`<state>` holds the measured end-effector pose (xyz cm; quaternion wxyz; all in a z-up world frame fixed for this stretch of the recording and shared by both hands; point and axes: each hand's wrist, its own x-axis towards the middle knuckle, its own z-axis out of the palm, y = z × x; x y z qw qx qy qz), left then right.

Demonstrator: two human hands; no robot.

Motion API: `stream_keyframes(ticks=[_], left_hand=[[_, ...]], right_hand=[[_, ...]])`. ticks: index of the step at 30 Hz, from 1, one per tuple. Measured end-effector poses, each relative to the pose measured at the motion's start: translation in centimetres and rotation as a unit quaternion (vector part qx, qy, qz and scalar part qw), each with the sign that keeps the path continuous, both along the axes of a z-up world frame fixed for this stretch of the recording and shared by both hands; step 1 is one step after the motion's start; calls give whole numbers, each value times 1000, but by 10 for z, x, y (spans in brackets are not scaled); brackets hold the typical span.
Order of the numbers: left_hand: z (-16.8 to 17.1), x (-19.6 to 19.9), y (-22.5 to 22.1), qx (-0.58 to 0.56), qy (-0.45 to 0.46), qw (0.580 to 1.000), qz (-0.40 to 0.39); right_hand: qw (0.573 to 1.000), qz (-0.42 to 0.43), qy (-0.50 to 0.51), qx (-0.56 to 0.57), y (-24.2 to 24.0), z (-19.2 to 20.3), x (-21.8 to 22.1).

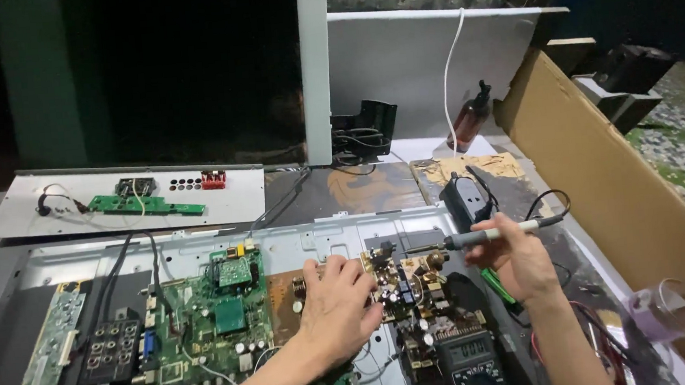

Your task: Testing a television circuit board with a multimeter and then soldering components using a soldering iron.

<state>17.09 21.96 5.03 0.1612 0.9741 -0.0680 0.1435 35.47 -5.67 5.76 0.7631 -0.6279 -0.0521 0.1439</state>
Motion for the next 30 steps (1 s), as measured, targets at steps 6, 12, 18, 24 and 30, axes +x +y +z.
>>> stream_keyframes(ticks=[6,12,18,24,30], left_hand=[[-6,9,1,-30,-71,997,-4],[-9,42,-12,-35,-127,989,-60],[-17,57,-18,-57,-121,989,-58],[-15,61,-19,-45,-123,990,-47],[-11,59,-18,-49,-116,990,-60]], right_hand=[[997,-62,-41,-18,5,-12,-5],[994,-101,-47,-14,5,-13,-4],[994,-99,-33,-25,7,-20,4],[993,-112,-13,-23,8,-15,3],[993,-114,-15,-39,9,-22,9]])
